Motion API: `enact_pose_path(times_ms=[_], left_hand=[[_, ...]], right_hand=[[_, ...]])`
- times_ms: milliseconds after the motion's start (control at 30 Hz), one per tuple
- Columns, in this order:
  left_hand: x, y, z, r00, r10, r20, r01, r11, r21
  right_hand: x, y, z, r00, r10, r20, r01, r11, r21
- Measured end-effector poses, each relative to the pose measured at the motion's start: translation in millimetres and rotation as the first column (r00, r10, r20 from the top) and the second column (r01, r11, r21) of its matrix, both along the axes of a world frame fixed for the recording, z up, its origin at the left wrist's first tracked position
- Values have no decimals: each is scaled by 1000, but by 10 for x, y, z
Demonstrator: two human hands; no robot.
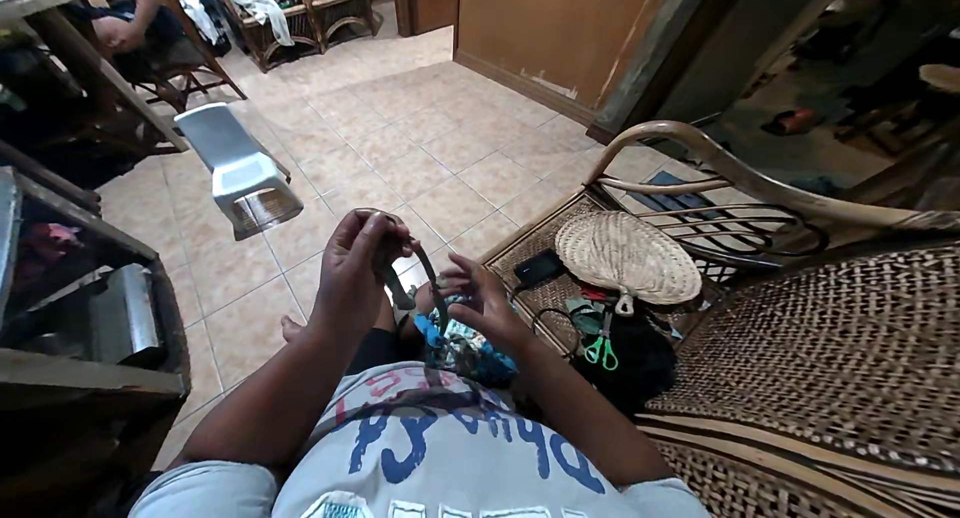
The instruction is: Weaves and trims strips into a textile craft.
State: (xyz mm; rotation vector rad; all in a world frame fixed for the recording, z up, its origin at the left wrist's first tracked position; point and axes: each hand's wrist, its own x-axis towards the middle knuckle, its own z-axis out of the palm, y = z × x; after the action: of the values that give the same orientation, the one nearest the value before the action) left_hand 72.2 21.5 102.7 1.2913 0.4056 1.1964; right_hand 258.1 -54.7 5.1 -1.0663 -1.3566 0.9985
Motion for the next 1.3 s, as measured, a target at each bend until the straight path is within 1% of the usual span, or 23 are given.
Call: enact_pose_path(times_ms=[67,100,133,167,200,267,367,433,500,600,733,800,900,967,1033,1067,1100,1133,1167,1200,1233,1267,1300], left_hand=[[-2,-91,44,997,-75,-26,76,995,59],[3,-122,55,994,-109,-33,111,992,67],[9,-150,58,990,-137,-38,139,988,66],[12,-173,56,986,-162,-39,165,984,62],[11,-193,59,983,-177,-38,179,982,55],[-13,-205,93,988,-155,-22,156,985,78],[-86,-101,202,997,26,73,-32,997,77],[-126,22,255,983,147,108,-152,987,42],[-136,113,281,979,176,106,-175,984,-24],[-115,138,217,990,130,58,-125,988,-94],[-121,76,191,998,43,38,-39,994,-102],[-132,34,208,1000,-24,17,25,998,-64],[-109,-7,221,993,-118,-10,118,993,-12],[-58,36,225,988,-152,-2,152,988,5],[-8,170,199,993,-118,-2,118,991,63],[12,277,153,998,-51,-41,55,991,119],[19,404,81,991,54,-121,-29,980,196],[-1,532,-6,954,171,-247,-95,951,295],[-48,635,-81,872,276,-403,-113,917,384],[-109,694,-142,756,349,-553,-84,890,447],[-177,711,-206,633,362,-685,0,884,467],[-253,693,-284,505,302,-808,144,894,424],[-321,659,-409,374,187,-908,330,889,319]], right_hand=[[-37,59,179,990,-74,118,47,974,221],[-83,79,281,979,-103,175,47,954,297],[-146,93,364,966,-128,226,46,940,339],[-215,105,406,953,-141,268,45,940,337],[-292,112,407,949,-135,285,52,959,279],[-441,127,268,954,-85,288,51,991,122],[-581,65,-28,941,50,335,-44,999,-26],[-631,2,-149,940,184,289,-144,977,-155],[-630,-6,-222,952,218,214,-182,967,-178],[-567,8,-208,977,171,125,-152,977,-149],[-462,81,-88,998,68,6,-66,985,-160],[-396,131,30,999,43,3,-42,992,-121],[-341,171,190,995,77,67,-77,997,1],[-331,185,228,992,111,56,-113,993,35],[-327,181,266,989,144,-38,-145,989,-18],[-333,172,299,987,123,-100,-129,990,-58],[-331,167,325,986,77,-150,-93,990,-104],[-317,172,346,980,21,-196,-51,988,-148],[-298,195,345,969,-38,-245,-5,985,-173],[-266,234,322,951,-80,-299,25,983,-183],[-224,277,281,930,-112,-351,46,980,-192],[-181,316,232,907,-136,-398,62,979,-192],[-146,340,193,890,-155,-428,75,977,-198]])
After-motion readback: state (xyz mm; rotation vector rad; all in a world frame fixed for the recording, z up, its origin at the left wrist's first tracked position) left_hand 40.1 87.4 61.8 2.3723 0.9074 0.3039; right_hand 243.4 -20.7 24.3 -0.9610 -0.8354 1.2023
